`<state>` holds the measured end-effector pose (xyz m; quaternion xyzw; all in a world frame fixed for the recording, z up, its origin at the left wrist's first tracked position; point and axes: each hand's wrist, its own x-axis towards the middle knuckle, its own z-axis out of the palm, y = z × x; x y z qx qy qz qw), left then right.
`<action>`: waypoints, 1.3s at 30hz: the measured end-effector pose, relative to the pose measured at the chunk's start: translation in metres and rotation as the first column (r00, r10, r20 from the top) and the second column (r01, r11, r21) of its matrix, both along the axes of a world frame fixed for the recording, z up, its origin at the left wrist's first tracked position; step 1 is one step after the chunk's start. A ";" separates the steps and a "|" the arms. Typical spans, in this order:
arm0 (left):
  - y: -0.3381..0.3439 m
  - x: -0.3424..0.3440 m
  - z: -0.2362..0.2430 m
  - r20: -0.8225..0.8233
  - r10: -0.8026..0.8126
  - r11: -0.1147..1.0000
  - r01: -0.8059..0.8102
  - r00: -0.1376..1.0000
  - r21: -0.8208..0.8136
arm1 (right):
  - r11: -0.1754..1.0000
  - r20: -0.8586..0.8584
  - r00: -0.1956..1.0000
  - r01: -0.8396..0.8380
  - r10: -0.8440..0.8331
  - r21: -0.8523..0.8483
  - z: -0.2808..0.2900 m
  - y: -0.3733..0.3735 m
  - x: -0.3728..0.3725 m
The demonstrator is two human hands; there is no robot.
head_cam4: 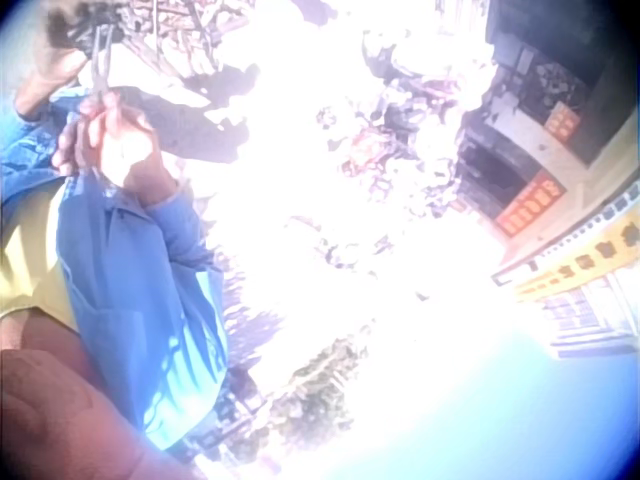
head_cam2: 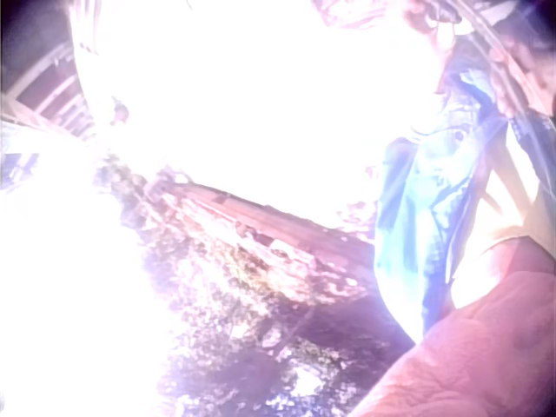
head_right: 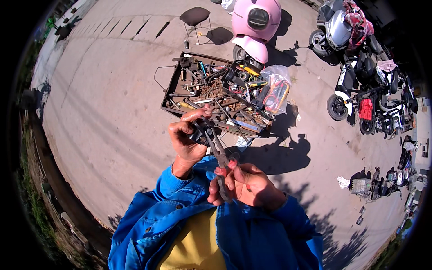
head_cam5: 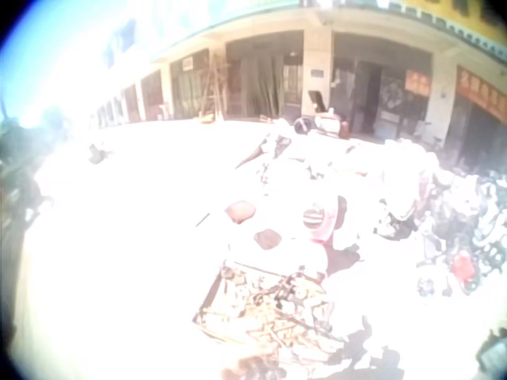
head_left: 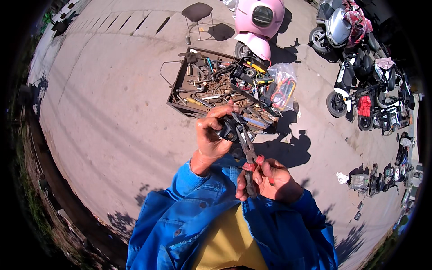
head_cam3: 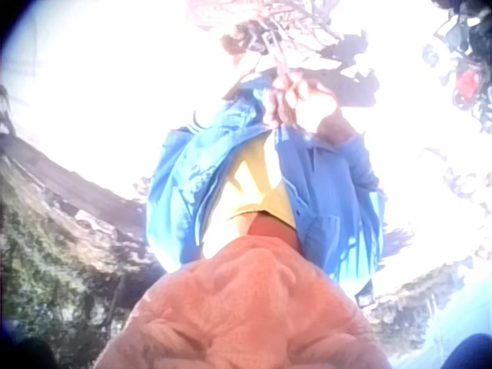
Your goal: The person crouches on the ground and uses pliers and a screwdriver to disassemble and adjust a small mechanical component. They repeatedly pry, twist, and reposition parts of the device while holding it in one hand.
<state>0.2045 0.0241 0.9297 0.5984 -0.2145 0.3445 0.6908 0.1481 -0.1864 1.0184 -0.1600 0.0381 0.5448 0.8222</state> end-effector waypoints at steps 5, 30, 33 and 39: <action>0.001 0.012 0.006 0.114 0.115 0.990 -0.123 0.987 0.063 | 0.997 -0.136 0.990 -0.029 0.038 0.066 0.008 0.005 -0.005; 0.020 0.032 0.027 0.163 0.137 0.924 -0.186 0.977 0.333 | 0.986 -0.333 0.942 0.028 0.029 0.164 0.029 0.032 -0.002; 0.020 0.033 0.022 0.155 0.137 0.931 -0.181 0.978 0.317 | 0.999 -0.298 0.955 0.017 -0.001 0.051 0.040 0.040 -0.001; 0.022 0.036 0.025 0.163 0.163 0.922 -0.209 0.973 0.327 | 0.995 -0.261 0.965 0.033 -0.006 0.097 0.043 0.044 -0.001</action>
